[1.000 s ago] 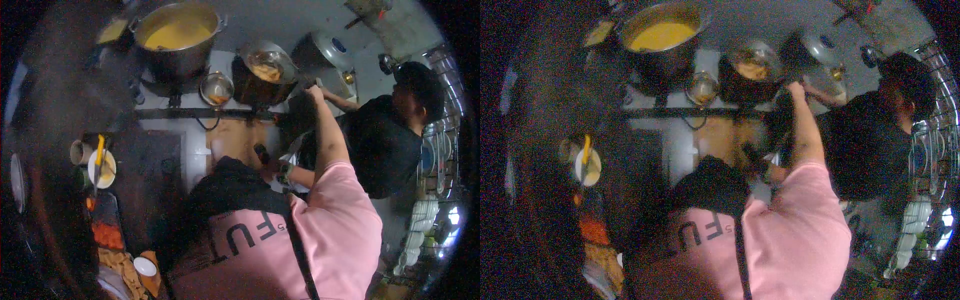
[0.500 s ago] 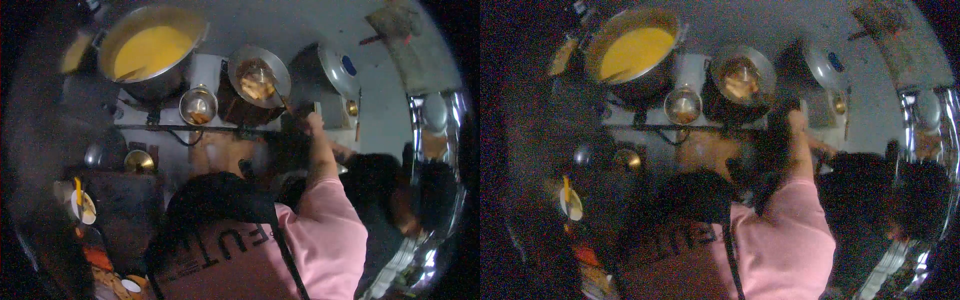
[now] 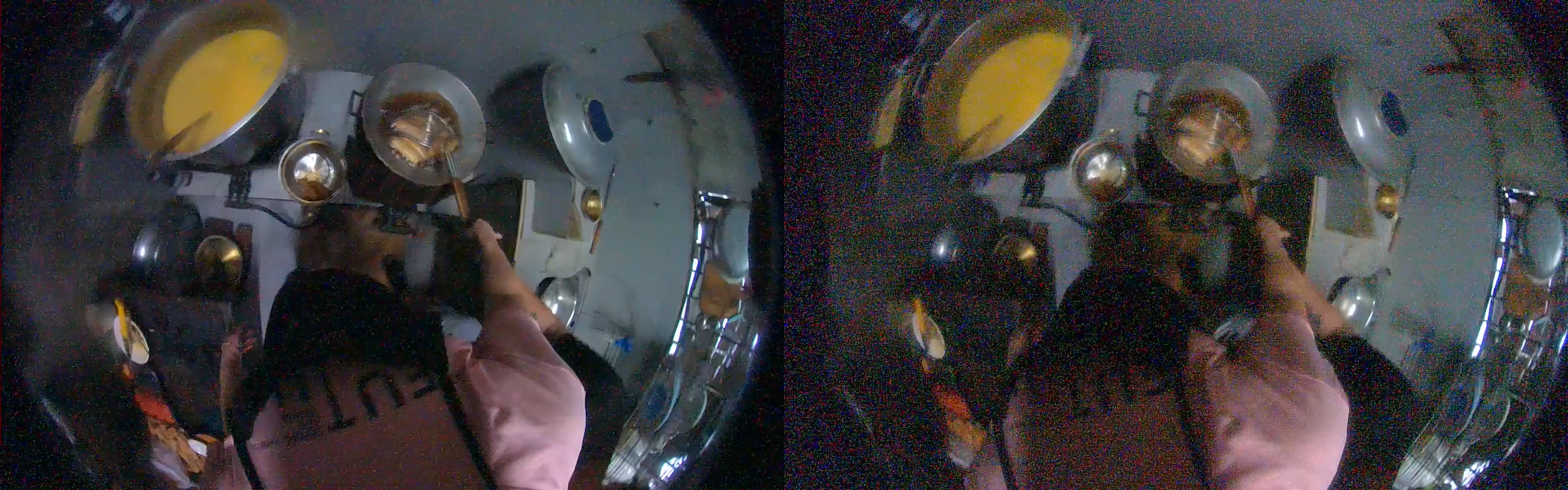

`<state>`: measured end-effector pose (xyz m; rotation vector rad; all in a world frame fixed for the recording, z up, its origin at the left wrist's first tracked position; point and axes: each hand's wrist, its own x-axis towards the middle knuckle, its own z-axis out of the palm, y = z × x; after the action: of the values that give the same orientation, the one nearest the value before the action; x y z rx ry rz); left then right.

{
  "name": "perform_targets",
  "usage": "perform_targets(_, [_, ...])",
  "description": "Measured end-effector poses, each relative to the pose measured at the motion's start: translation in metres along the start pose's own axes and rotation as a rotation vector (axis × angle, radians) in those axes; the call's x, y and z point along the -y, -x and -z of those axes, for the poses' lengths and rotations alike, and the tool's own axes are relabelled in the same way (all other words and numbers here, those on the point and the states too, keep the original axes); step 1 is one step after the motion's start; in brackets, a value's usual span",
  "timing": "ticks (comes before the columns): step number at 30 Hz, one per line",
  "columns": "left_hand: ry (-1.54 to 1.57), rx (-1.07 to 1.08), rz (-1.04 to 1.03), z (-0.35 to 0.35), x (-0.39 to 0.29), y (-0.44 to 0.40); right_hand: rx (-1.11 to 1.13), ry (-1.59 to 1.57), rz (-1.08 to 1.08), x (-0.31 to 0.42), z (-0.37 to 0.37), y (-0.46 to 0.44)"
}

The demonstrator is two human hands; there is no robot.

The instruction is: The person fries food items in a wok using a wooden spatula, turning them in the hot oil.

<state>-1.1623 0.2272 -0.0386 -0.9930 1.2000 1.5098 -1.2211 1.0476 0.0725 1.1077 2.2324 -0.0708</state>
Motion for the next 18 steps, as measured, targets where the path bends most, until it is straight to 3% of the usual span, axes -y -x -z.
perform_targets(1, [0.017, -0.016, -0.001, 0.009, 0.012, -0.006, -0.022, 0.011, 0.018, -0.007, -0.023, -0.015])
perform_targets(3, [0.019, 0.520, -0.101, 0.024, 0.030, -0.025, -0.046, 0.026, 0.056, -0.001, -0.036, -0.019])
perform_targets(6, [0.298, 0.578, -0.021, 0.029, 0.027, -0.029, -0.009, 0.099, 0.222, 0.001, -0.036, -0.008])
perform_targets(7, [0.293, 0.584, -0.018, 0.025, 0.021, -0.030, -0.007, 0.006, 0.259, 0.004, -0.039, -0.009])
perform_targets(10, [-0.163, 0.342, -0.005, 0.015, -0.004, -0.029, 0.009, -0.234, 0.314, 0.021, -0.014, 0.014])
perform_targets(12, [-0.244, 0.274, 0.005, 0.013, -0.024, -0.033, 0.023, -0.386, 0.317, 0.030, 0.002, 0.043])
perform_targets(14, [-0.290, 0.240, -0.001, 0.008, -0.043, -0.037, -0.144, -0.642, 0.274, 0.030, 0.007, 0.057])
perform_targets(18, [-0.376, 0.199, -0.045, -0.002, -0.074, -0.038, -0.072, -0.505, 0.203, 0.047, 0.051, 0.113])
